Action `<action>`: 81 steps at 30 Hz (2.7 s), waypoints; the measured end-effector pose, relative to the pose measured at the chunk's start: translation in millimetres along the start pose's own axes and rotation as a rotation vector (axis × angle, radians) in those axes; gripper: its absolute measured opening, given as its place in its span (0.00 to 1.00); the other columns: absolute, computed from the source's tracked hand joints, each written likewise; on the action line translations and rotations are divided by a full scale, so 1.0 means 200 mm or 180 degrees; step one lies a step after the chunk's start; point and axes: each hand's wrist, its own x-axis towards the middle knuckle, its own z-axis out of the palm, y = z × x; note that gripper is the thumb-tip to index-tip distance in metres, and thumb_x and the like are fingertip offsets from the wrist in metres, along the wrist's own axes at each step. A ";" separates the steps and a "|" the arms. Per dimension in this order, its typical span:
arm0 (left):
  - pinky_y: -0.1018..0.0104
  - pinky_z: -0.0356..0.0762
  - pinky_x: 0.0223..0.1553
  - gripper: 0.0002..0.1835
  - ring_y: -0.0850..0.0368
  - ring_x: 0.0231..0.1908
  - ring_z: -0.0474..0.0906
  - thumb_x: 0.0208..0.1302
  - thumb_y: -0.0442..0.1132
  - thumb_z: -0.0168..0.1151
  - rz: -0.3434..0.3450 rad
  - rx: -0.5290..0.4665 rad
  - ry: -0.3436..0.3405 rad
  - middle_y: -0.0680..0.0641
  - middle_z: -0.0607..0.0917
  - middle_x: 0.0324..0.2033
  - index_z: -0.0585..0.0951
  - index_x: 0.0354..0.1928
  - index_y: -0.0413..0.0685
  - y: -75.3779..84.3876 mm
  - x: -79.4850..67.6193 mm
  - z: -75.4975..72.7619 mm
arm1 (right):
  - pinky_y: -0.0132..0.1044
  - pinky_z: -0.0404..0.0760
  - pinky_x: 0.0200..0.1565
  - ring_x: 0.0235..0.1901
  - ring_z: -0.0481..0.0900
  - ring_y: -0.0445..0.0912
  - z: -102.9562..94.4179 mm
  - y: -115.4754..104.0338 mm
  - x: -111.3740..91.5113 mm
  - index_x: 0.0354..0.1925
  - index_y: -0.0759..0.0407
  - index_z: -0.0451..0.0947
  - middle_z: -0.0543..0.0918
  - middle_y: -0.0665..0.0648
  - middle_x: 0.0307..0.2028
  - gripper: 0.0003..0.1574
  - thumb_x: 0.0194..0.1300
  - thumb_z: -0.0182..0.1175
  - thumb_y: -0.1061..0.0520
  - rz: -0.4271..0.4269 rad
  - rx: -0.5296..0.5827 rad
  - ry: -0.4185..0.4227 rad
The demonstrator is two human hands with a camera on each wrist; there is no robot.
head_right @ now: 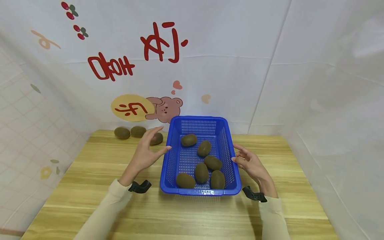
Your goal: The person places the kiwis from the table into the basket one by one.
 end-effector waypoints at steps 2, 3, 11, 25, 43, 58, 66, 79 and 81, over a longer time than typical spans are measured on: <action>0.39 0.66 0.72 0.43 0.47 0.73 0.65 0.61 0.53 0.75 -0.0008 0.0028 -0.0006 0.47 0.69 0.72 0.67 0.76 0.59 -0.02 0.01 -0.01 | 0.32 0.87 0.49 0.45 0.86 0.39 0.00 0.00 0.00 0.80 0.64 0.50 0.81 0.52 0.47 0.45 0.74 0.60 0.62 0.0008 -0.0015 -0.0007; 0.38 0.66 0.72 0.44 0.47 0.73 0.64 0.60 0.53 0.75 -0.0009 0.0048 -0.0008 0.47 0.68 0.73 0.66 0.76 0.60 -0.03 0.01 -0.01 | 0.32 0.87 0.49 0.44 0.86 0.39 0.00 0.00 0.00 0.80 0.63 0.51 0.81 0.52 0.46 0.45 0.74 0.60 0.62 0.0019 -0.0022 0.0012; 0.30 0.63 0.70 0.48 0.43 0.77 0.54 0.59 0.59 0.75 -0.0128 0.0285 -0.0030 0.47 0.61 0.77 0.62 0.79 0.66 -0.14 0.03 -0.03 | 0.32 0.86 0.51 0.45 0.86 0.40 0.01 0.00 -0.01 0.81 0.63 0.50 0.80 0.53 0.47 0.46 0.74 0.61 0.60 0.0070 -0.0101 0.0053; 0.27 0.62 0.69 0.51 0.39 0.78 0.49 0.59 0.62 0.73 -0.0348 0.0519 -0.0166 0.41 0.55 0.79 0.58 0.80 0.63 -0.36 0.06 -0.04 | 0.32 0.87 0.49 0.44 0.85 0.39 0.00 0.00 0.00 0.80 0.64 0.50 0.79 0.53 0.46 0.46 0.74 0.60 0.62 0.0007 -0.0045 0.0005; 0.29 0.60 0.71 0.51 0.35 0.78 0.51 0.61 0.64 0.70 -0.0747 0.0598 -0.0512 0.37 0.57 0.78 0.57 0.80 0.58 -0.57 0.12 0.01 | 0.32 0.86 0.50 0.44 0.85 0.39 0.00 0.00 0.00 0.80 0.63 0.50 0.80 0.52 0.46 0.45 0.75 0.60 0.61 0.0009 -0.0046 -0.0007; 0.37 0.65 0.71 0.34 0.34 0.69 0.68 0.71 0.45 0.66 -0.0637 0.0628 -0.0461 0.34 0.71 0.67 0.68 0.74 0.42 -0.68 0.15 0.07 | 0.33 0.86 0.50 0.45 0.85 0.40 0.00 0.01 0.00 0.80 0.61 0.53 0.81 0.53 0.46 0.44 0.74 0.61 0.60 0.0025 -0.0120 0.0046; 0.39 0.65 0.72 0.31 0.34 0.69 0.69 0.70 0.44 0.67 -0.0635 0.0610 -0.0401 0.35 0.74 0.67 0.72 0.71 0.42 -0.69 0.15 0.07 | 0.34 0.87 0.50 0.45 0.86 0.40 0.00 0.01 0.00 0.80 0.59 0.54 0.81 0.53 0.46 0.45 0.74 0.62 0.59 0.0082 -0.0111 0.0074; 0.40 0.67 0.71 0.30 0.36 0.67 0.71 0.69 0.44 0.68 -0.0541 0.0499 -0.0280 0.36 0.77 0.65 0.74 0.70 0.42 -0.67 0.14 0.05 | 0.33 0.86 0.50 0.44 0.86 0.41 0.00 0.01 0.00 0.80 0.63 0.52 0.80 0.54 0.46 0.45 0.74 0.61 0.60 0.0050 -0.0099 0.0061; 0.40 0.67 0.70 0.30 0.36 0.67 0.72 0.69 0.44 0.68 -0.0532 0.0478 -0.0267 0.36 0.77 0.65 0.74 0.70 0.42 -0.66 0.14 0.04 | 0.33 0.86 0.50 0.44 0.86 0.40 0.00 0.00 0.00 0.80 0.63 0.52 0.80 0.53 0.46 0.45 0.74 0.61 0.60 0.0047 -0.0091 0.0057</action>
